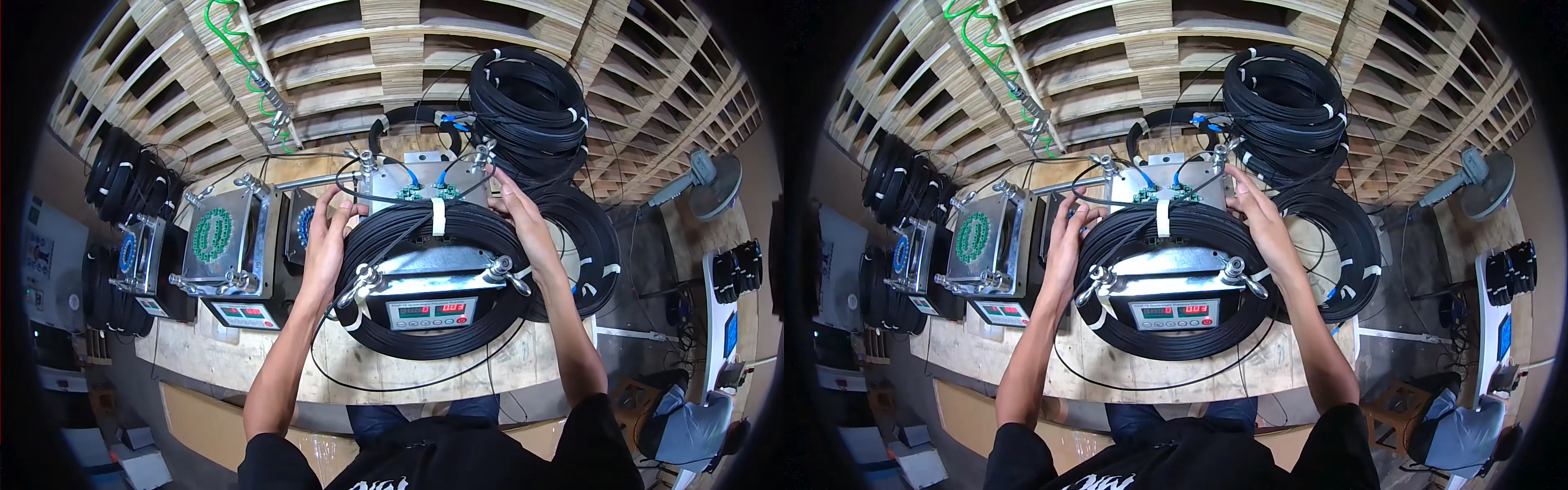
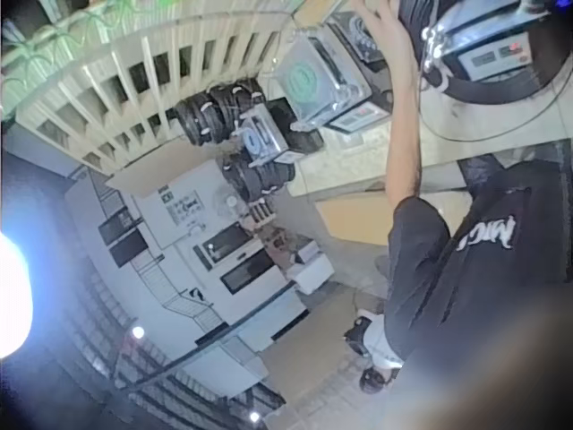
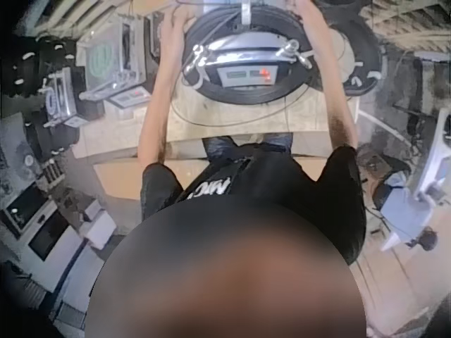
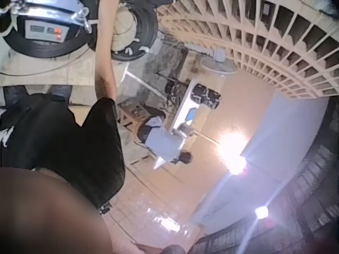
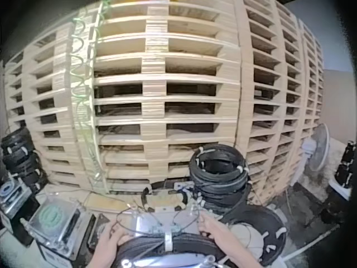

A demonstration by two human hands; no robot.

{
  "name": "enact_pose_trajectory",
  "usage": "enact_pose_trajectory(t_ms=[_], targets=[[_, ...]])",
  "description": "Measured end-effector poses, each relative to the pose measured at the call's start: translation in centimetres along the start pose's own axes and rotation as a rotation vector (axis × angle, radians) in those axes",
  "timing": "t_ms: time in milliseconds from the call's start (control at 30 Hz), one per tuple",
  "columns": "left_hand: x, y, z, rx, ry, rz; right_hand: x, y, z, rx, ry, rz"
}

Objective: Testing fiber optic cable coils by connecting them to an electronic test fixture and checking connections.

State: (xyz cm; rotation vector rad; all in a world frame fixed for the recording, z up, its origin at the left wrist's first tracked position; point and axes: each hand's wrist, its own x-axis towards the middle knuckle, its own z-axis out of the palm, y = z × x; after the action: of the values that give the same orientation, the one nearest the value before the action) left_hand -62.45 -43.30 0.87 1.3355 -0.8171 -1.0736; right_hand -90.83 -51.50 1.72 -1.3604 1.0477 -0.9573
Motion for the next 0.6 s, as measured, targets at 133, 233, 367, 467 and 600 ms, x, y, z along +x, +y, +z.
enact_pose_trajectory(t_ms=[133,233,367,467,600], targets=[[0.1,-0.7,-0.3,0.046,-0.049,-0.028,0.0,0.5,-0.4,0.016,-0.007,-0.003],[-0.2,-0.1,-0.2,0.071,-0.093,-0.041,-0.1,1.1,-1.0,-0.033,0.019,-0.002],[0.7,-1.2,-1.2,0.094,-0.105,-0.032,0.0,1.3,-0.8,0.048,0.049,-0.029],[0.5,-1.3,-0.8,0.048,-0.099,0.022,0.5,1.6,-1.2,-0.021,0.080,-0.099],[-0.2,-0.9,-0.9,-0.029,-0.034,0.032,0.3,1.4,-1.2,0.099,-0.013,-0.024]])
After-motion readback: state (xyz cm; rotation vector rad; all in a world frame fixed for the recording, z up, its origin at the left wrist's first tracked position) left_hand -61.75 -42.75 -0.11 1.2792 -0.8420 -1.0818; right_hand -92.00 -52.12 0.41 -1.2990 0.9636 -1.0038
